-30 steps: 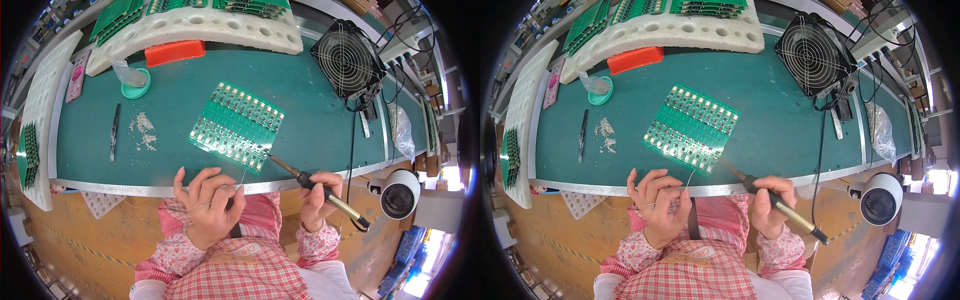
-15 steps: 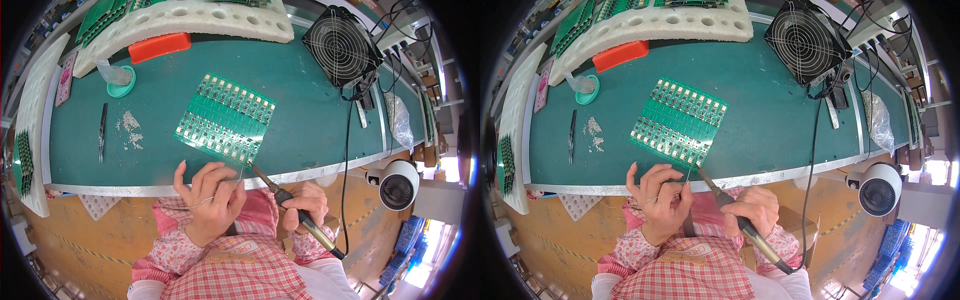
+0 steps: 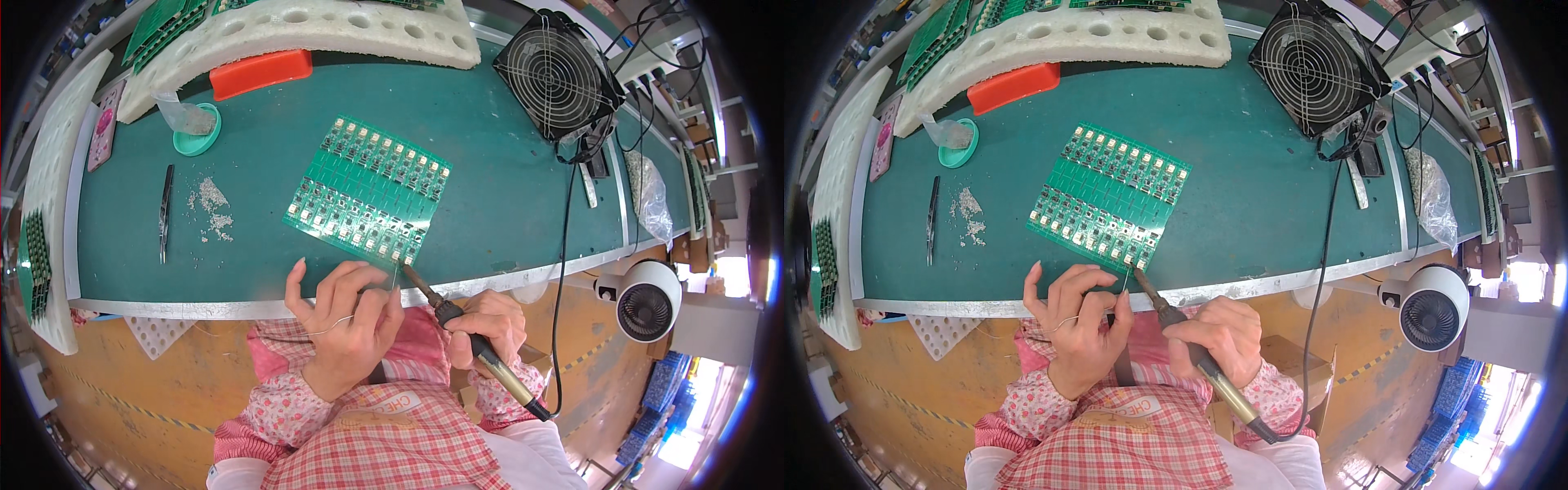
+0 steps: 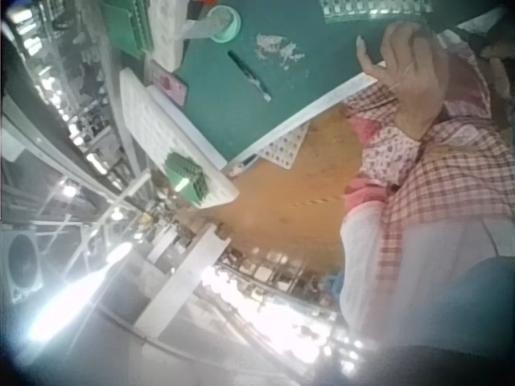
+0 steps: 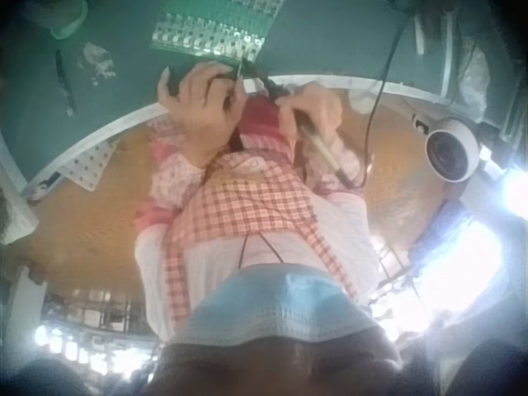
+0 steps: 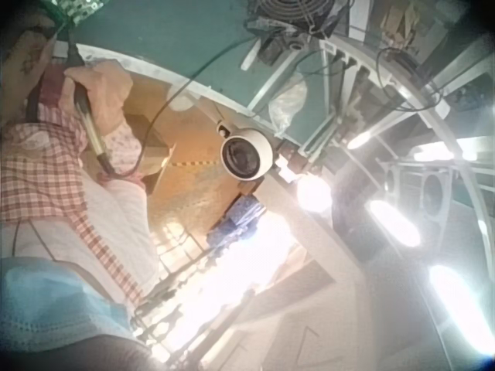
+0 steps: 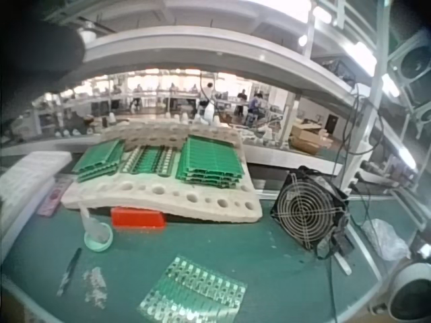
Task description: The person solders components onto a circuit board using a soldering iron and solder wire, places it onto a stack, and takes a new circuit board to solder before working on it with tweezers.
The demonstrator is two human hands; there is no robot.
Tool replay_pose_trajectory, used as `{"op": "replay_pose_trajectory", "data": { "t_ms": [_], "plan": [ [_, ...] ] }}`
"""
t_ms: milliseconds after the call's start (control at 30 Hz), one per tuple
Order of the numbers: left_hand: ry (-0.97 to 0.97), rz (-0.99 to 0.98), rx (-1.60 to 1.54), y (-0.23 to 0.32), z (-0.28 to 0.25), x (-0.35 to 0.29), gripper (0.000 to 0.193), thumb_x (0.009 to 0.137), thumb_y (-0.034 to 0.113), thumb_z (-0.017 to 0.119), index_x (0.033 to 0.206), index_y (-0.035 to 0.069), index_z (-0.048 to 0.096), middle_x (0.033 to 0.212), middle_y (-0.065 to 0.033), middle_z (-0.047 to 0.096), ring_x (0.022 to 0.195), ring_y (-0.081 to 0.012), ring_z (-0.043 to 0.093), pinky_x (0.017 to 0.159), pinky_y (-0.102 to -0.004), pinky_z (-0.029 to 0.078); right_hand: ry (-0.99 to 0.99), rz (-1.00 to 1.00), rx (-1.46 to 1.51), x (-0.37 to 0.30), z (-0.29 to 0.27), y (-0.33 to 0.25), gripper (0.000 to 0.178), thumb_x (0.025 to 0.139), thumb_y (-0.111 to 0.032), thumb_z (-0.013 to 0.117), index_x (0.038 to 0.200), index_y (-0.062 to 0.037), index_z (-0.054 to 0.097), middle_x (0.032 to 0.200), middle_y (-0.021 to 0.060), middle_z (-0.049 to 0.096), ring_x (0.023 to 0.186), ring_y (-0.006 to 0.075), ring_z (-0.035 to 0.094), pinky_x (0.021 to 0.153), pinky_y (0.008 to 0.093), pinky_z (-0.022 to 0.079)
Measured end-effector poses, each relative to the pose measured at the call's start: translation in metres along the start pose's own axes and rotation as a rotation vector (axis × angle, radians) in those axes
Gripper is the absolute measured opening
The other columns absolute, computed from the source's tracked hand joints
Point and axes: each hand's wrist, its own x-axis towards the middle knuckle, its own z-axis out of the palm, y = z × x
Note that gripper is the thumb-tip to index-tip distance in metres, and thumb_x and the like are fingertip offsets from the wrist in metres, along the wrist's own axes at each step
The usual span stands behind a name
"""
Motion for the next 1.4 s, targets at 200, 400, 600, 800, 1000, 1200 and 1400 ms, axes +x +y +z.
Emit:
{"op": "replay_pose_trajectory", "data": {
  "t_ms": [200, 400, 600, 800, 1000, 1200, 1400],
  "plan": [
    [-0.017, 0.008, -0.008, -0.002, 0.001, -0.002, 0.019, 0.074, 0.008, 0.076, 0.077, 0.012, 0.057, 0.099, 0.0011, 0.063, 0.097, -0.0174, 0.065, 0.11, -0.0554, 0.023, -0.103, -0.117, -0.145, -0.001, -0.002, 0.001, 0.029, 0.063, 0.002, 0.07, 0.089, -0.0068, 0.064, 0.056, 0.0001, 0.051, 0.045, 0.0156, 0.048, 0.045, 0.0264, 0.037],
    [-0.02, 0.024, -0.047, -0.002, -0.002, -0.003, 0.018, 0.075, 0.006, 0.075, 0.08, 0.011, 0.058, 0.101, -0.0006, 0.063, 0.097, -0.0176, 0.066, 0.108, -0.0547, 0.026, -0.201, -0.141, -0.221, 0.002, -0.007, -0.006, 0.026, 0.063, -0.002, 0.071, 0.088, -0.0068, 0.065, 0.056, -0.0008, 0.05, 0.044, 0.0143, 0.046, 0.044, 0.0262, 0.034],
    [-0.027, 0.032, -0.079, -0.001, -0.004, -0.003, 0.019, 0.075, 0.005, 0.075, 0.08, 0.01, 0.057, 0.103, -0.0025, 0.063, 0.1, -0.019, 0.066, 0.107, -0.0537, 0.029, 0.053, -0.042, -0.089, -0.012, -0.012, -0.002, 0.018, 0.07, -0.003, 0.069, 0.087, -0.0051, 0.063, 0.057, 0.0008, 0.053, 0.043, 0.0155, 0.048, 0.043, 0.0282, 0.037],
    [-0.049, 0.071, -0.111, 0.003, 0.0, -0.002, 0.02, 0.076, 0.006, 0.075, 0.078, 0.01, 0.055, 0.106, -0.0041, 0.062, 0.102, -0.0199, 0.065, 0.108, -0.0526, 0.028, 0.133, 0.092, -0.03, -0.017, -0.013, 0.0, 0.009, 0.078, -0.006, 0.067, 0.085, -0.0035, 0.062, 0.058, 0.0026, 0.055, 0.044, 0.0162, 0.05, 0.044, 0.0296, 0.04],
    [-0.054, 0.063, -0.075, 0.003, 0.003, -0.001, 0.02, 0.076, 0.006, 0.075, 0.08, 0.009, 0.055, 0.107, -0.0046, 0.062, 0.1, -0.0203, 0.065, 0.108, -0.052, 0.027, 0.093, 0.09, -0.017, -0.019, -0.012, 0.002, 0.01, 0.077, -0.003, 0.068, 0.086, -0.004, 0.063, 0.059, 0.0028, 0.056, 0.045, 0.0167, 0.051, 0.045, 0.0296, 0.04],
    [-0.057, 0.067, -0.072, 0.004, 0.003, -0.001, 0.02, 0.076, 0.006, 0.075, 0.08, 0.01, 0.055, 0.107, -0.0047, 0.062, 0.1, -0.0199, 0.064, 0.107, -0.0515, 0.027, 0.105, 0.082, -0.012, -0.018, -0.01, 0.003, 0.011, 0.076, -0.002, 0.067, 0.086, -0.0041, 0.063, 0.061, 0.0034, 0.058, 0.047, 0.017, 0.053, 0.046, 0.0296, 0.042],
    [-0.065, 0.061, -0.065, 0.004, 0.003, -0.001, 0.02, 0.076, 0.007, 0.075, 0.08, 0.01, 0.055, 0.107, -0.0043, 0.062, 0.099, -0.0195, 0.064, 0.107, -0.0511, 0.027, 0.105, 0.08, 0.002, -0.017, -0.01, 0.004, 0.011, 0.076, -0.002, 0.067, 0.086, -0.0038, 0.064, 0.061, 0.0038, 0.059, 0.047, 0.0174, 0.054, 0.046, 0.0294, 0.042]
  ]
}}
